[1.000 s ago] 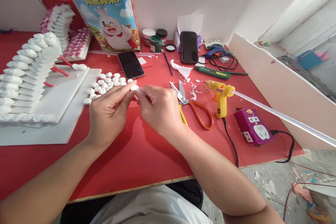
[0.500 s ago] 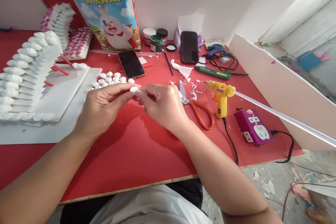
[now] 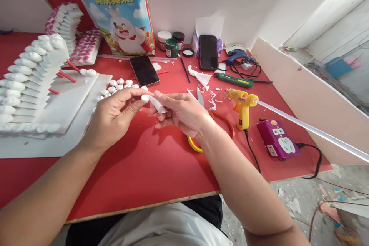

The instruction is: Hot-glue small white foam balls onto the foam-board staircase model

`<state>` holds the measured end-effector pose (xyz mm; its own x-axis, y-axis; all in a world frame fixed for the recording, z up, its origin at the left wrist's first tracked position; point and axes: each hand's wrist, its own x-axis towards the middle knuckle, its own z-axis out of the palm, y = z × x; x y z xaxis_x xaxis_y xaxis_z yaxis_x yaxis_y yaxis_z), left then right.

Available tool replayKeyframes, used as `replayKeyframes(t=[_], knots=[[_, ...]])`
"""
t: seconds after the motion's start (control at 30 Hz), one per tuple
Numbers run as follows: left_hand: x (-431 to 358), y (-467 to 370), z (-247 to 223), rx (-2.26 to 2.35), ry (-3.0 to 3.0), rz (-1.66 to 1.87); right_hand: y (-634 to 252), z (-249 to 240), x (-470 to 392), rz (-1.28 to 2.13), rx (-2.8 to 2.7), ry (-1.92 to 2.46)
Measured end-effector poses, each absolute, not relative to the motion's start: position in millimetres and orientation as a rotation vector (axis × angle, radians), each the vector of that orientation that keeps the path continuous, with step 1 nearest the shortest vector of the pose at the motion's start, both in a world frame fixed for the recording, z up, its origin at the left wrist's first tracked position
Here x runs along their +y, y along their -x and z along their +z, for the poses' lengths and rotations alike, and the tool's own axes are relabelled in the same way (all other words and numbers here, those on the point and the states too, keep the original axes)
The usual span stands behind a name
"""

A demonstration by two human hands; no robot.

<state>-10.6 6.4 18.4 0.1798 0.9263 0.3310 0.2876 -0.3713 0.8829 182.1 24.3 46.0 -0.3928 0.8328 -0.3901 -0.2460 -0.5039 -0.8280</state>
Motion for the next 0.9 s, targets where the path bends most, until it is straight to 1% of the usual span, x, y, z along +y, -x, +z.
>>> replayKeyframes(t=[0.2, 0.33, 0.43, 0.53, 0.67, 0.73, 0.8, 0.9], knots=[[6.6, 9.9, 18.3, 1.143, -1.737, 1.205, -184.3, 47.7, 24.6, 1.915, -1.086, 1.049], [7.5, 10.2, 16.8, 1.17, -1.696, 1.207, -185.1, 45.0, 23.8, 1.756, -1.23, 1.077], [6.7, 9.3, 15.1, 1.182, -1.639, 1.231, -183.2, 43.6, 20.7, 1.473, -1.417, 1.231], [4.1, 5.3, 12.9, 1.179, -1.573, 1.287, -176.9, 42.3, 14.1, 1.11, -1.601, 1.39], [-0.3, -3.4, 10.0, 1.22, -1.563, 1.346, -165.9, 35.4, 4.7, 0.516, -1.857, 1.368], [-1.8, -7.4, 8.2, 1.26, -1.604, 1.397, -162.8, 30.6, 2.2, 0.289, -1.962, 1.314], [-3.0, -9.9, 5.8, 1.297, -1.674, 1.462, -162.4, 27.0, 1.4, 0.181, -2.029, 1.279], [-4.6, -10.1, 2.9, 1.322, -1.786, 1.516, -165.7, 26.3, 2.4, 0.138, -2.083, 1.276]])
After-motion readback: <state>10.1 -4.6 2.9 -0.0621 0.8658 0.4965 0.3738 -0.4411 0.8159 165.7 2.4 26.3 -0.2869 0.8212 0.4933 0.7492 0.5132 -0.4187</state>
